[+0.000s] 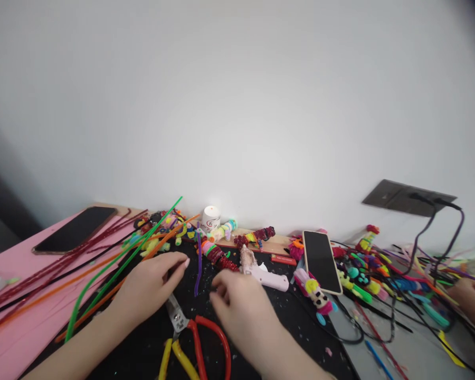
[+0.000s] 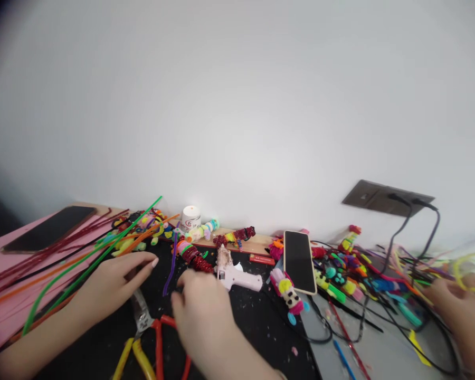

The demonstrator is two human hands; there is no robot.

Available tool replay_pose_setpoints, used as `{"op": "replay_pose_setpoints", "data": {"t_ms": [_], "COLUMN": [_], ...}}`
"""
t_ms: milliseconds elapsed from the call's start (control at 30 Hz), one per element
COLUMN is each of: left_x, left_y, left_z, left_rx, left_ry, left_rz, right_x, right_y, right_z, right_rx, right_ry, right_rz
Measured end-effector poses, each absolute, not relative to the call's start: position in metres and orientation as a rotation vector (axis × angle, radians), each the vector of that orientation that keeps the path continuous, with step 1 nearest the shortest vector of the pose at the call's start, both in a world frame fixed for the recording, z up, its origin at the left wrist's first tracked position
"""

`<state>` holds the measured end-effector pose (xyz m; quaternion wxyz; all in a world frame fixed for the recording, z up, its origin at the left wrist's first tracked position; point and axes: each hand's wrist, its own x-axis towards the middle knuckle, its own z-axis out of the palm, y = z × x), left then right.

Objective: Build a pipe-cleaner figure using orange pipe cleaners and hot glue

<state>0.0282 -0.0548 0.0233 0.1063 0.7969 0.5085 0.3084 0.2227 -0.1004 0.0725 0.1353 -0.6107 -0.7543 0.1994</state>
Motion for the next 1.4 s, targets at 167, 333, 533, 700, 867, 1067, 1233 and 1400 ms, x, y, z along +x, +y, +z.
{"op": "replay_pose_setpoints", "data": {"t_ms": [167,333,533,700,867,1067,1233,1400], "left_x": [0.039,0.044,0.038,0.035,0.034,0.037,0.038,0.035], "left_y": [-0.063,-0.060,-0.054,-0.043,-0.038,-0.036,-0.031,-0.033], "left_z": [0.026,0.022,0.017,0.011,0.008,0.006,0.001,0.010], "left_rx": [2.458,2.460,2.424,2.512,2.432,2.370,2.372,2.313], "left_ry": [1.049,1.170,1.468,1.472,1.409,1.423,1.377,1.456], "left_rz": [0.612,0.460,0.514,0.635,0.657,0.680,0.758,1.031], "right_x": [0.231,0.228,0.237,0.244,0.251,0.260,0.265,0.270], "right_y": [-0.058,-0.043,-0.041,-0.045,-0.050,-0.055,-0.056,-0.057], "right_z": [0.066,0.055,0.060,0.069,0.074,0.088,0.091,0.102], "right_rx": [-1.895,-1.940,-1.823,-1.747,-1.697,-1.647,-1.620,-1.604], "right_ry": [-2.173,-2.286,-2.273,-2.238,-2.175,-2.047,-1.980,-1.947], "right_rz": [0.207,0.187,0.295,0.362,0.432,0.508,0.532,0.518]}}
